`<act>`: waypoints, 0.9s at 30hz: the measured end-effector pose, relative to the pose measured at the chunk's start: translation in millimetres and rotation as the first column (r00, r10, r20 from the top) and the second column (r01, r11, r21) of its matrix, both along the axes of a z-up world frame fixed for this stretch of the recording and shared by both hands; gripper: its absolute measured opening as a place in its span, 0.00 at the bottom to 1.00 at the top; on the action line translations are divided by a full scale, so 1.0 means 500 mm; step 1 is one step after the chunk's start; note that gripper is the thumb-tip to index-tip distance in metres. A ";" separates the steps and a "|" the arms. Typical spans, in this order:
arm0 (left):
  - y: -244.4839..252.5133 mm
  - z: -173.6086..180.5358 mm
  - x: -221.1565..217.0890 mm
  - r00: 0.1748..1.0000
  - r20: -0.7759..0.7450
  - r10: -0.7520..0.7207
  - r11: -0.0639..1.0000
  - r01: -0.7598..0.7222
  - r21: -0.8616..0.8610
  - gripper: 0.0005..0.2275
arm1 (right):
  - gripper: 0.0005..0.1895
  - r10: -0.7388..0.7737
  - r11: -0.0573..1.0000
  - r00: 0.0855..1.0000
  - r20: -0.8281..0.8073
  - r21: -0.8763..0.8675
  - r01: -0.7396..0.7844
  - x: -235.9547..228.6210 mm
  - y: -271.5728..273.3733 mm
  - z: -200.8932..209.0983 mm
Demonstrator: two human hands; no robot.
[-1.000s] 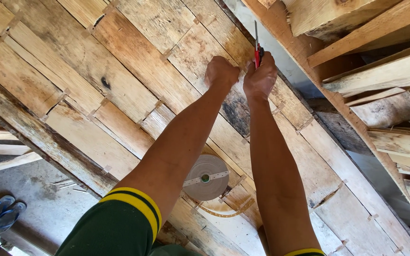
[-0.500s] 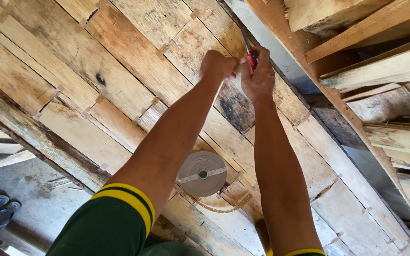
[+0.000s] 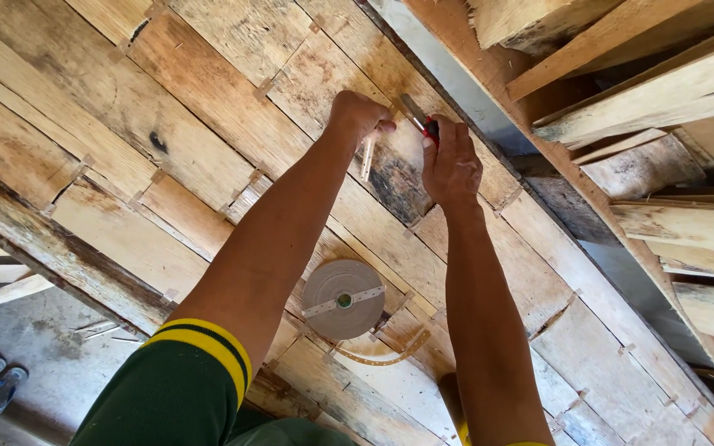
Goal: Applying and trimming thin wood strips onto a wooden surface using a utility knife and adhesive tape.
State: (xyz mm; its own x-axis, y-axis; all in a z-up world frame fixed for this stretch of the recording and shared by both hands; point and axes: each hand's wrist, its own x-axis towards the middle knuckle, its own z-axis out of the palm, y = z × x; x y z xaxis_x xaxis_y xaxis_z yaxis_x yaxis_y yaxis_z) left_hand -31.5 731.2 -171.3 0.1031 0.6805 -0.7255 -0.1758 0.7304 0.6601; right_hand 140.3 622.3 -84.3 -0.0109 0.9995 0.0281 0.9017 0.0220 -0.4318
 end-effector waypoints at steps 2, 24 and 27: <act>-0.011 0.032 -0.001 1.000 -0.011 -0.011 1.000 0.011 0.002 0.04 | 0.22 0.013 1.000 0.999 0.037 0.009 -0.013 0.003 -0.003 -0.005; -0.015 0.027 -0.003 0.997 0.053 0.061 0.995 -0.056 -0.079 0.05 | 0.22 0.012 0.997 0.996 0.092 0.069 -0.019 -0.009 0.015 -0.028; -0.015 0.023 -0.006 0.998 0.050 0.031 0.999 -0.029 -0.032 0.05 | 0.22 -0.003 0.999 0.997 0.083 0.042 -0.001 -0.010 0.016 -0.019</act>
